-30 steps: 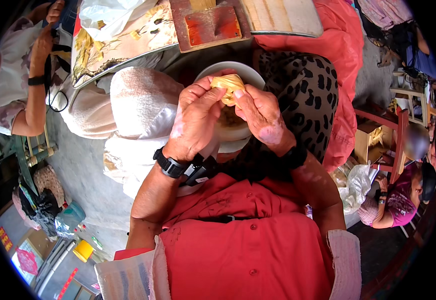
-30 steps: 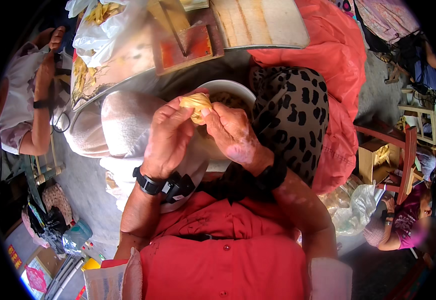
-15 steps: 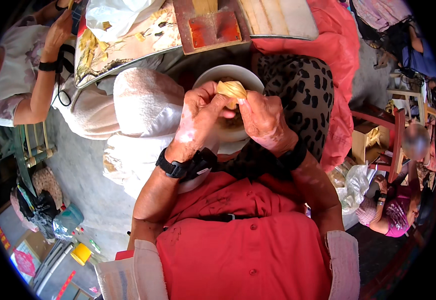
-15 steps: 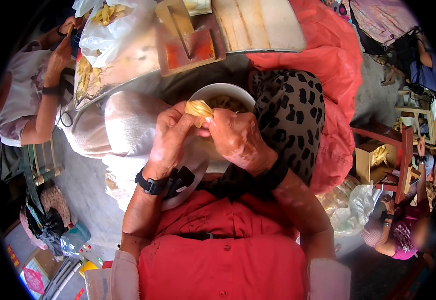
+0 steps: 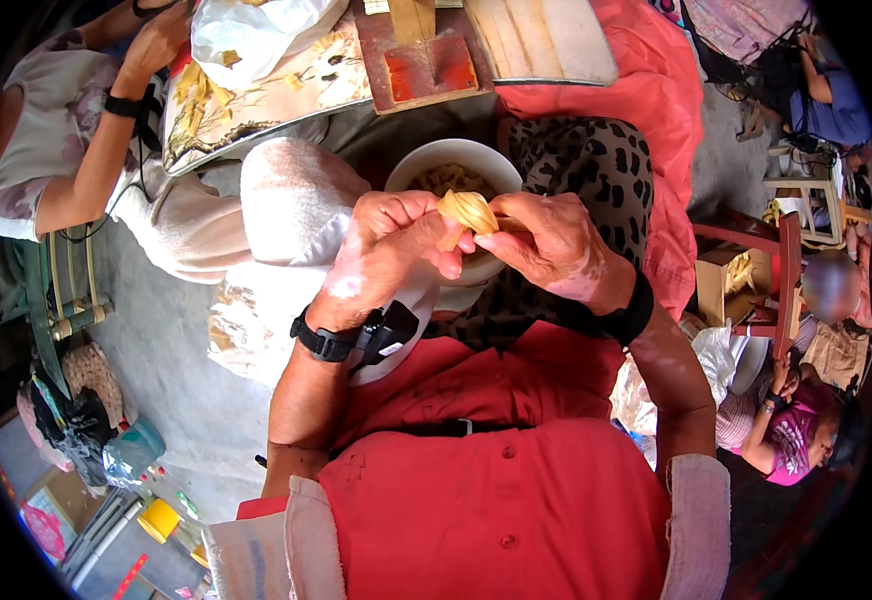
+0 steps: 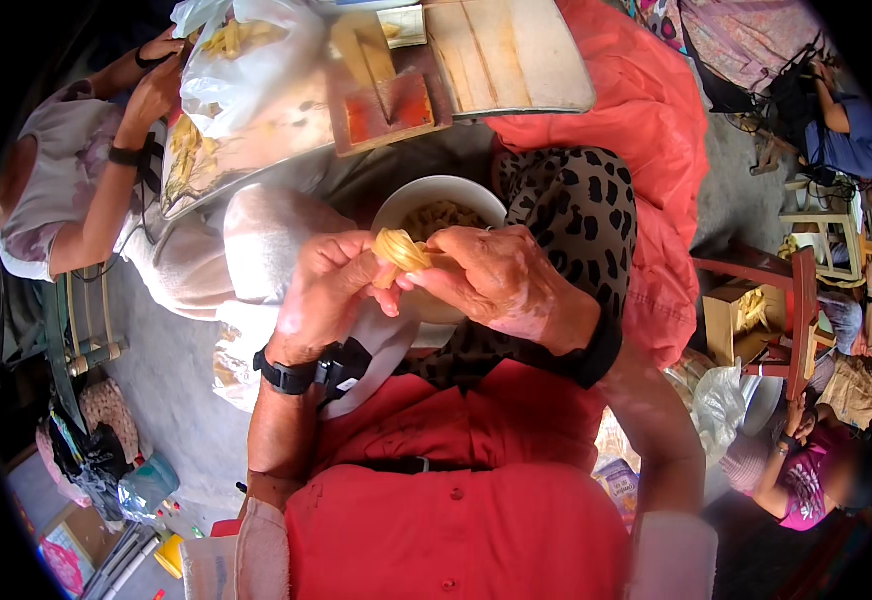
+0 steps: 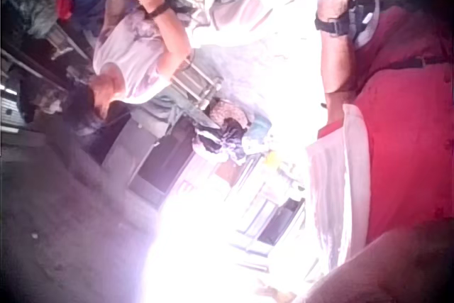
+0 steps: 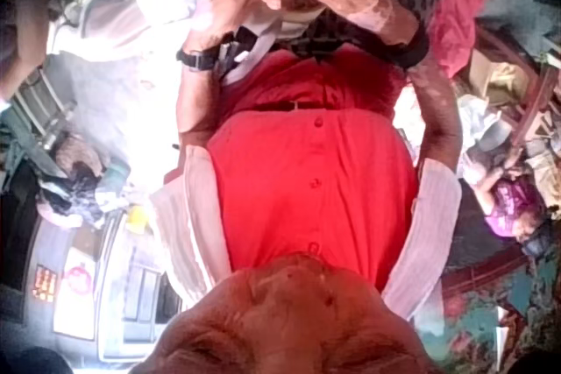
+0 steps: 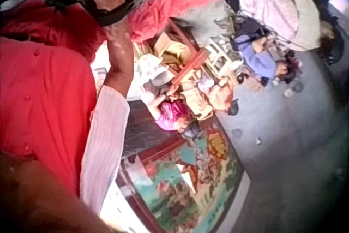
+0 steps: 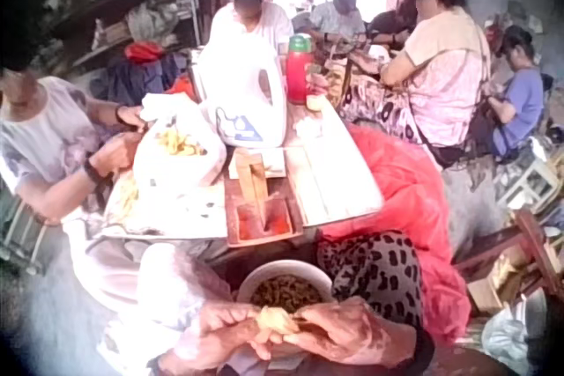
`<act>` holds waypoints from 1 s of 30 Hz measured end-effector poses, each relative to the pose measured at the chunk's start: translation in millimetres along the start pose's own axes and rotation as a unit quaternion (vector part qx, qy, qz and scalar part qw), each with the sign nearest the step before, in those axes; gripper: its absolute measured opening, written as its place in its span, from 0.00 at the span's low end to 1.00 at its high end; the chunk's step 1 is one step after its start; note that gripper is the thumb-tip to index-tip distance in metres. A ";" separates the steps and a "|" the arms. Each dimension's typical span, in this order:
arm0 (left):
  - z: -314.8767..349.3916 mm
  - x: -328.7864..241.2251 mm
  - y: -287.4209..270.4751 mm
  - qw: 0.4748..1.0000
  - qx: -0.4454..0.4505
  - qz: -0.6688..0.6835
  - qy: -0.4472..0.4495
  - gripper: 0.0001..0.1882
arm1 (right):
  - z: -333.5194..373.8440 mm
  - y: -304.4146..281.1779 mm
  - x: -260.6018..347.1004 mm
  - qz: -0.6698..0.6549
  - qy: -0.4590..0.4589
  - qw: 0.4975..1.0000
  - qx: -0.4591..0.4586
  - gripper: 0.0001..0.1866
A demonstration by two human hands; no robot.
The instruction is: The person folds and rolls small strips of paper into a triangular or conical shape by hand and places them into a bowl, then wipes their hand on a white cloth on their lap.
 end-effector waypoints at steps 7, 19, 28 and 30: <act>9.6 -15.6 -9.2 0.996 0.006 -0.081 0.036 0.11 | 5.5 -11.6 3.0 -0.023 0.037 0.999 0.033 0.08; 14.9 -46.2 -10.3 0.991 0.018 -0.113 0.065 0.11 | 5.7 -19.3 7.2 -0.038 0.087 0.994 0.062 0.05; 3.8 -41.0 18.9 0.883 -0.058 -0.438 0.160 0.13 | 9.0 -16.0 2.2 -0.053 0.087 0.994 0.040 0.03; 3.8 -33.6 16.9 0.881 -0.062 -0.450 0.129 0.11 | 10.8 -15.9 0.8 -0.046 0.083 0.994 0.052 0.03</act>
Point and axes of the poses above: each hand's wrist, its own z-axis away from the middle knuckle, its own y-axis out of the palm, x = y × z, the point moved 7 cm from there along -z, towards the middle knuckle, and after that the axes turned 8 degrees about -x, right-handed, at the moved point
